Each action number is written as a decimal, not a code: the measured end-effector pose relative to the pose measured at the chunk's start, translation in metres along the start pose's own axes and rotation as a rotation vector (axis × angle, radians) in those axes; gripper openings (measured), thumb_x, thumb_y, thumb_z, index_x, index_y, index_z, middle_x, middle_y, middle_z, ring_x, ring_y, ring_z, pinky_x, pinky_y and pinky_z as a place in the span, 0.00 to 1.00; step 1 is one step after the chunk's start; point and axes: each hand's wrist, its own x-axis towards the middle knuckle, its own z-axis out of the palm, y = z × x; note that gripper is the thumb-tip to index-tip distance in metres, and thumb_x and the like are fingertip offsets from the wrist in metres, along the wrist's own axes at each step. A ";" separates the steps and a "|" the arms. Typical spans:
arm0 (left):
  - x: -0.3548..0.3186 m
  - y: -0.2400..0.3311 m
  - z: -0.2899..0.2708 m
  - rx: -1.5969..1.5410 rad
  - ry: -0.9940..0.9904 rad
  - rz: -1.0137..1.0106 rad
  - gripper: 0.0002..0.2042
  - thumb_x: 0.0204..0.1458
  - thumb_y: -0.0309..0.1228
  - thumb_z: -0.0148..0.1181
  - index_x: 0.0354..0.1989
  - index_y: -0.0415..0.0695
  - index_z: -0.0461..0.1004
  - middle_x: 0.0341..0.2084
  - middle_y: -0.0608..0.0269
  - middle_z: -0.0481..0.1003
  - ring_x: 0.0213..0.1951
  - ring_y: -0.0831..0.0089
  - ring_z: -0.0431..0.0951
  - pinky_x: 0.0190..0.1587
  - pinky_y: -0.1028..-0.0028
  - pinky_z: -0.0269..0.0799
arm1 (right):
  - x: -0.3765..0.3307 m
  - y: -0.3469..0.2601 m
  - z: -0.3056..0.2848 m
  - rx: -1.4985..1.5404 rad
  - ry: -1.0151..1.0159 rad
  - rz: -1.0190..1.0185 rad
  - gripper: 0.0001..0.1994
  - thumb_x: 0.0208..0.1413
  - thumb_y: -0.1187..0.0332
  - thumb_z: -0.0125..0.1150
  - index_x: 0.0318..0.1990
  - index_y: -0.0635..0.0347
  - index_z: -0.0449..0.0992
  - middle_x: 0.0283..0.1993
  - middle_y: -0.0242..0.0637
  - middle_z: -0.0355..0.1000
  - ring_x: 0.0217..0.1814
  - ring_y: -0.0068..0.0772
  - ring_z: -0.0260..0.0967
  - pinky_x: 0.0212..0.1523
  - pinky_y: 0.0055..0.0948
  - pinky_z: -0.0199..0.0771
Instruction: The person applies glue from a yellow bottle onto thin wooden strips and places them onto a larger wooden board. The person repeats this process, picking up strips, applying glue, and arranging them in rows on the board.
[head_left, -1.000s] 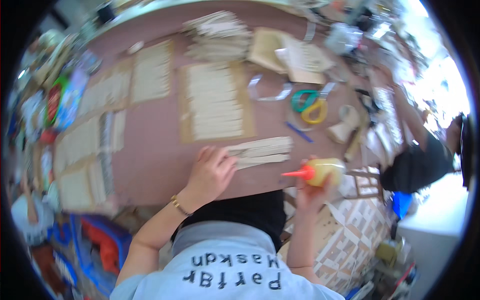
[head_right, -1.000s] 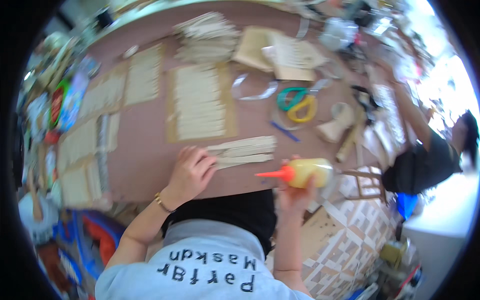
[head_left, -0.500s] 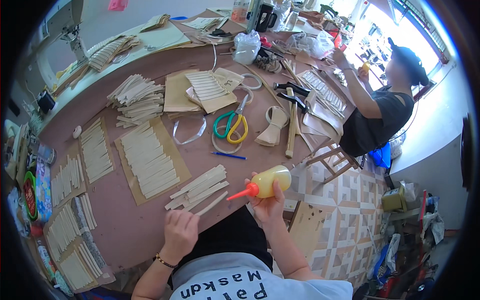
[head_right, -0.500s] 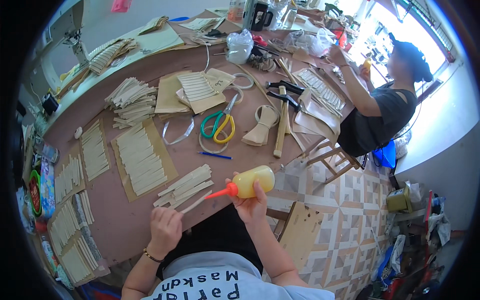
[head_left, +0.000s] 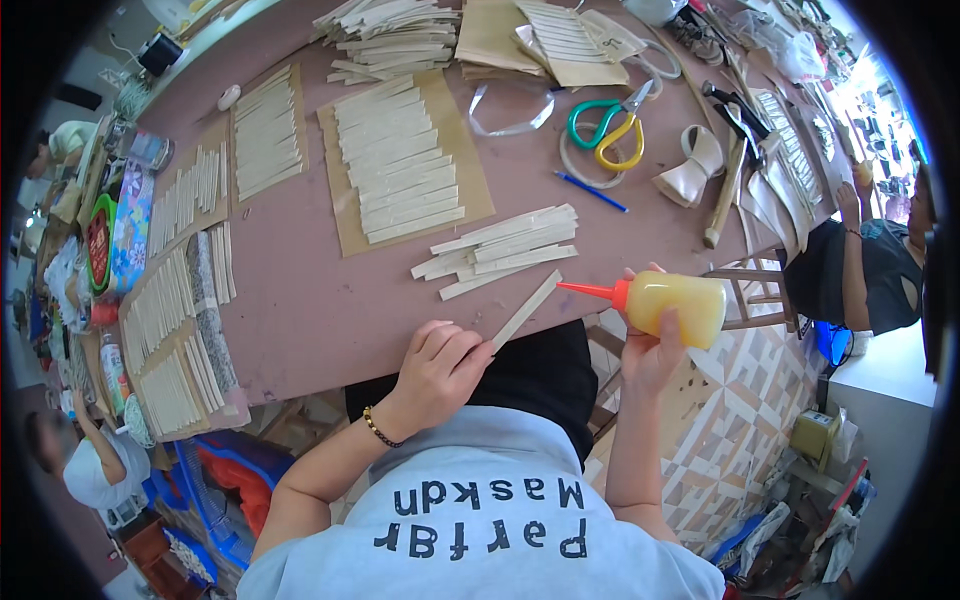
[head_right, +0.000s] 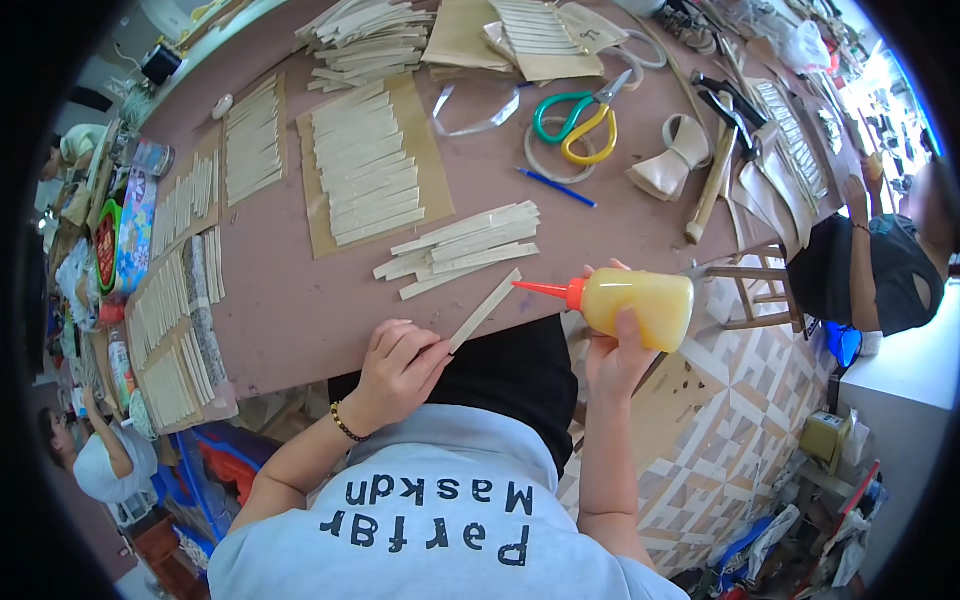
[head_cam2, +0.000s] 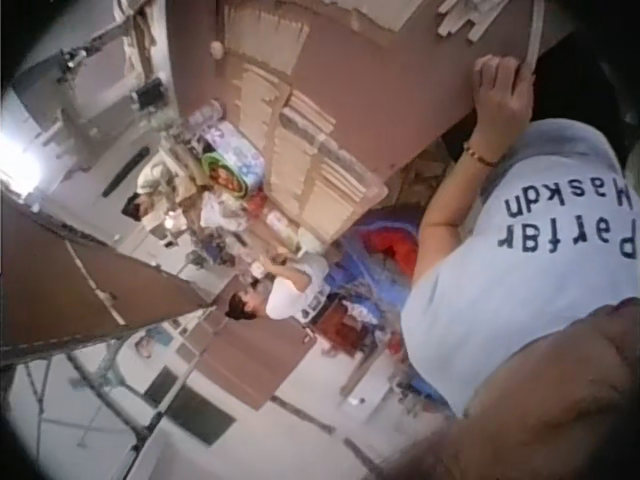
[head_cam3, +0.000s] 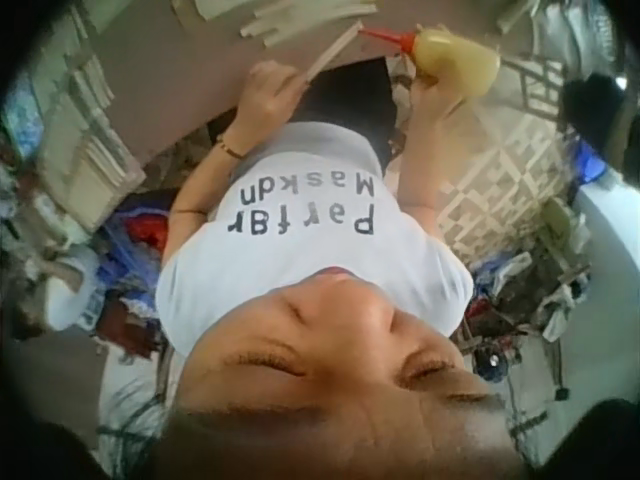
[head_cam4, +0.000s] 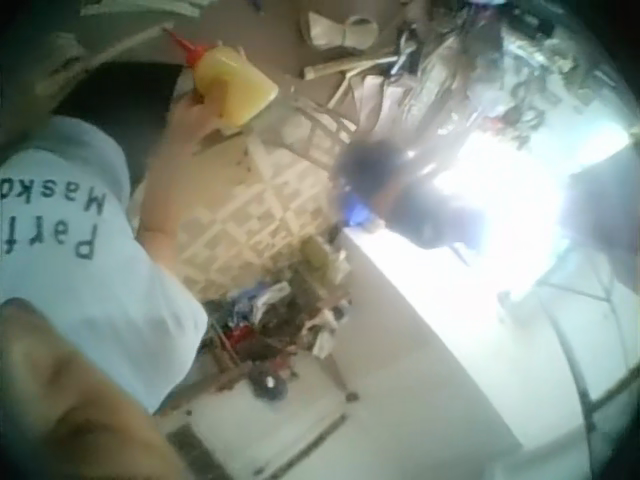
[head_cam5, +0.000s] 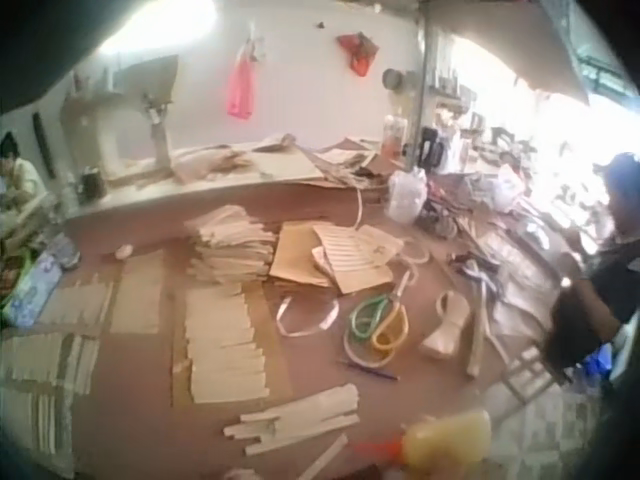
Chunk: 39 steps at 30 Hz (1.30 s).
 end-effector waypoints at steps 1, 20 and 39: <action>-0.002 0.000 0.000 -0.003 0.006 -0.002 0.12 0.43 0.25 0.70 0.38 0.41 0.79 0.37 0.62 0.73 0.42 0.62 0.72 0.51 0.60 0.69 | -0.002 0.001 0.002 -0.011 -0.007 -0.001 0.27 0.59 0.62 0.65 0.61 0.61 0.63 0.60 0.53 0.67 0.58 0.60 0.72 0.56 0.50 0.77; -0.007 -0.005 0.007 -0.028 0.078 0.011 0.10 0.40 0.22 0.69 0.33 0.43 0.80 0.31 0.65 0.73 0.38 0.65 0.72 0.50 0.60 0.72 | -0.006 0.006 0.003 -0.181 -0.117 -0.073 0.29 0.57 0.66 0.66 0.62 0.62 0.60 0.61 0.56 0.66 0.58 0.62 0.71 0.61 0.54 0.71; -0.011 -0.008 0.012 0.000 0.118 0.062 0.07 0.39 0.23 0.68 0.29 0.43 0.79 0.28 0.67 0.70 0.34 0.69 0.71 0.49 0.61 0.73 | -0.052 0.010 0.020 -0.133 -0.282 0.054 0.33 0.52 0.64 0.73 0.62 0.58 0.59 0.59 0.50 0.68 0.58 0.56 0.70 0.60 0.57 0.70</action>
